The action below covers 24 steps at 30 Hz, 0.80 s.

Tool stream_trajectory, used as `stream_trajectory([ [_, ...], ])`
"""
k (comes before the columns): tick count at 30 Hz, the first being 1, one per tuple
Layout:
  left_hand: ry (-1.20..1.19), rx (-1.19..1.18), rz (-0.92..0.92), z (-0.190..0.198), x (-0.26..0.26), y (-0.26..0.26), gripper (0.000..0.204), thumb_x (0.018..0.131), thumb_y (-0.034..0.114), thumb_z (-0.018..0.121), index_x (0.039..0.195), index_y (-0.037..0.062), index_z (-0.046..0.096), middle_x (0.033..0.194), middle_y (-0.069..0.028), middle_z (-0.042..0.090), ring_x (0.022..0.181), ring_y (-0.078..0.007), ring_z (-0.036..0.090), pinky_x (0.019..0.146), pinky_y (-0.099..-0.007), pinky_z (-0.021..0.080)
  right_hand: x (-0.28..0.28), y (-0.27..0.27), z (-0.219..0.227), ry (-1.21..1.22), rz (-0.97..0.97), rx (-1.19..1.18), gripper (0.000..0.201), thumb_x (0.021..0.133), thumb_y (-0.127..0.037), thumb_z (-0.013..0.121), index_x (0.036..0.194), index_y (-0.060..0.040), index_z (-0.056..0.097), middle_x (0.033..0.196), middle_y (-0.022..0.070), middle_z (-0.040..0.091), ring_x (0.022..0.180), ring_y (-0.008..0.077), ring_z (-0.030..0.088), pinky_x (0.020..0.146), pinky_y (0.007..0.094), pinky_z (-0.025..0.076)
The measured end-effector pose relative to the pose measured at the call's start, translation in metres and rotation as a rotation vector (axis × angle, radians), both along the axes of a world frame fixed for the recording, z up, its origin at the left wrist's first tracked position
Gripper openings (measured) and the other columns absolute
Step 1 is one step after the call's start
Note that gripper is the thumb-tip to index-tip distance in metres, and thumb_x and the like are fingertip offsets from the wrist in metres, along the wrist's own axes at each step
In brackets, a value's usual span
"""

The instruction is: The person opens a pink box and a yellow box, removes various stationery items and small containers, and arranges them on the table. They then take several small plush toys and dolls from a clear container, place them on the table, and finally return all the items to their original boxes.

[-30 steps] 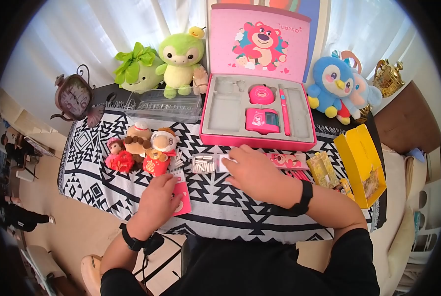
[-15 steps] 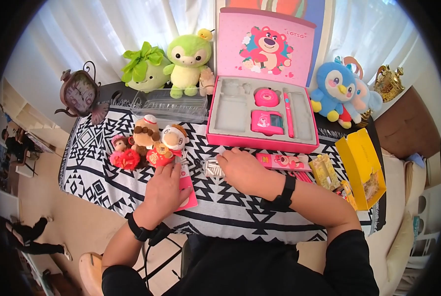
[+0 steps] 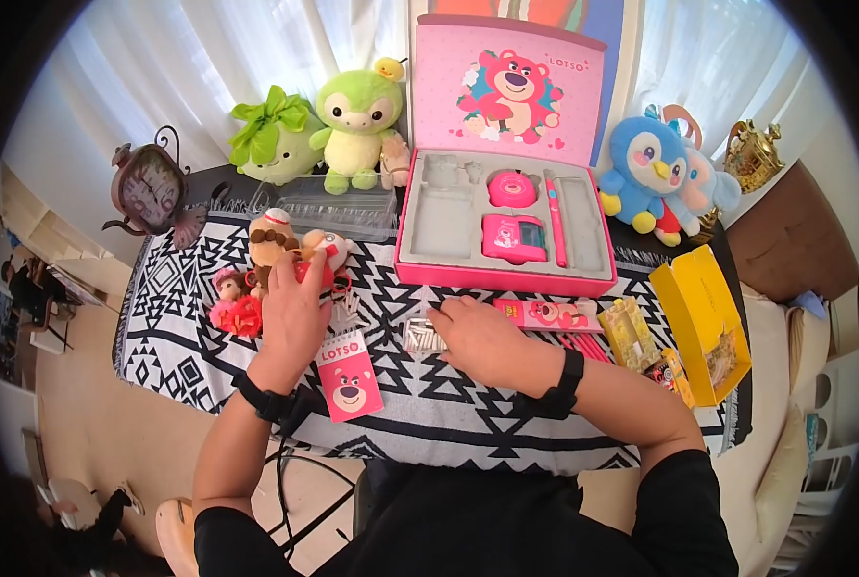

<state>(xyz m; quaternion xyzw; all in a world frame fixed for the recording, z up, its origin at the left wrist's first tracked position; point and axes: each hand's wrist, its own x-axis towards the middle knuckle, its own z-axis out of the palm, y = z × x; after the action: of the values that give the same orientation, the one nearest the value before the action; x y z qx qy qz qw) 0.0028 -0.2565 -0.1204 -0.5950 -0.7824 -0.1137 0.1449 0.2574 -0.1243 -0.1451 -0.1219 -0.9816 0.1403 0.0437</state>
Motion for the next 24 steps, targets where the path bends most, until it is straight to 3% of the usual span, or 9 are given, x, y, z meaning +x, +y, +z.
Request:
stream_trajectory([
  [3,0.031,0.017,0.063,-0.006,-0.012,0.007,0.069,0.08,0.005,0.075,0.144,0.0096,0.051,0.129,-0.0203,0.053,0.11,-0.0399,0.06,0.089,-0.0471,0.052,0.0,0.0,0.0,0.001,-0.006,-0.007,0.061,0.081,-0.016,0.077,0.134,0.0047,0.055,0.115,0.0176,0.059,0.107,0.0347,0.059,0.093,0.0433,0.052],
  [6,-0.179,-0.05,0.151,0.004,-0.015,0.007,0.062,0.085,0.004,0.071,0.143,0.0092,0.052,0.122,-0.0189,0.057,0.103,-0.0388,0.063,0.085,-0.0467,0.053,0.001,-0.002,0.003,-0.014,-0.018,-0.018,0.061,0.081,-0.016,0.078,0.134,0.0036,0.055,0.115,0.0172,0.059,0.107,0.0346,0.059,0.092,0.0435,0.052],
  [8,-0.079,0.023,0.102,0.003,-0.024,0.002,0.057,0.087,0.004,0.069,0.141,0.0076,0.053,0.115,-0.0178,0.06,0.101,-0.038,0.064,0.085,-0.0459,0.053,0.001,-0.002,0.005,0.032,-0.022,-0.046,0.047,0.084,-0.007,0.063,0.129,0.0075,0.058,0.112,0.0195,0.061,0.107,0.0351,0.06,0.092,0.0447,0.052],
  [9,-0.039,0.081,0.088,0.002,-0.027,0.0,0.055,0.087,0.004,0.068,0.14,0.0072,0.055,0.114,-0.0179,0.061,0.101,-0.0373,0.064,0.084,-0.0456,0.054,0.002,-0.002,0.005,0.031,-0.023,-0.047,0.047,0.084,-0.007,0.063,0.129,0.0075,0.058,0.112,0.0195,0.061,0.107,0.0351,0.06,0.092,0.0447,0.052],
  [12,0.108,0.129,0.119,0.005,-0.03,-0.004,0.053,0.086,0.003,0.068,0.138,0.0076,0.056,0.114,-0.0175,0.061,0.1,-0.035,0.065,0.081,-0.0448,0.054,0.002,-0.003,0.004,0.034,-0.022,-0.054,0.048,0.084,-0.009,0.064,0.129,0.0072,0.058,0.113,0.0191,0.061,0.108,0.0352,0.06,0.093,0.0446,0.051],
  [14,0.188,0.083,0.146,0.0,-0.03,-0.006,0.052,0.086,0.004,0.068,0.136,0.0087,0.058,0.115,-0.0171,0.061,0.099,-0.0327,0.065,0.079,-0.044,0.054,0.001,-0.003,0.004,-0.008,-0.038,-0.042,0.061,0.081,-0.016,0.078,0.135,0.0028,0.055,0.115,0.0176,0.058,0.106,0.0355,0.059,0.091,0.0441,0.052],
  [16,0.198,-0.133,0.244,-0.011,-0.026,-0.008,0.051,0.085,0.007,0.069,0.135,0.0091,0.058,0.117,-0.0167,0.062,0.1,-0.0321,0.065,0.077,-0.0436,0.055,0.001,-0.003,0.012,-0.015,-0.03,-0.067,0.062,0.08,-0.016,0.079,0.134,0.0031,0.055,0.116,0.0179,0.058,0.107,0.0358,0.059,0.092,0.0441,0.052],
  [21,0.167,0.046,0.129,0.009,0.002,-0.021,0.053,0.081,0.01,0.073,0.133,0.0084,0.06,0.115,-0.0157,0.061,0.096,-0.0326,0.063,0.08,-0.045,0.053,0.008,-0.001,0.009,0.019,-0.014,-0.091,0.065,0.079,-0.017,0.081,0.135,0.004,0.054,0.118,0.0183,0.058,0.109,0.0364,0.058,0.093,0.0444,0.051],
  [24,0.08,0.098,0.034,0.017,0.022,-0.033,0.05,0.081,0.013,0.075,0.128,0.0031,0.062,0.114,-0.0172,0.061,0.1,-0.0351,0.062,0.085,-0.0459,0.052,0.012,-0.002,0.015,0.023,-0.024,-0.098,0.065,0.079,-0.017,0.081,0.134,0.0047,0.054,0.12,0.0181,0.058,0.11,0.0366,0.058,0.094,0.045,0.051],
])
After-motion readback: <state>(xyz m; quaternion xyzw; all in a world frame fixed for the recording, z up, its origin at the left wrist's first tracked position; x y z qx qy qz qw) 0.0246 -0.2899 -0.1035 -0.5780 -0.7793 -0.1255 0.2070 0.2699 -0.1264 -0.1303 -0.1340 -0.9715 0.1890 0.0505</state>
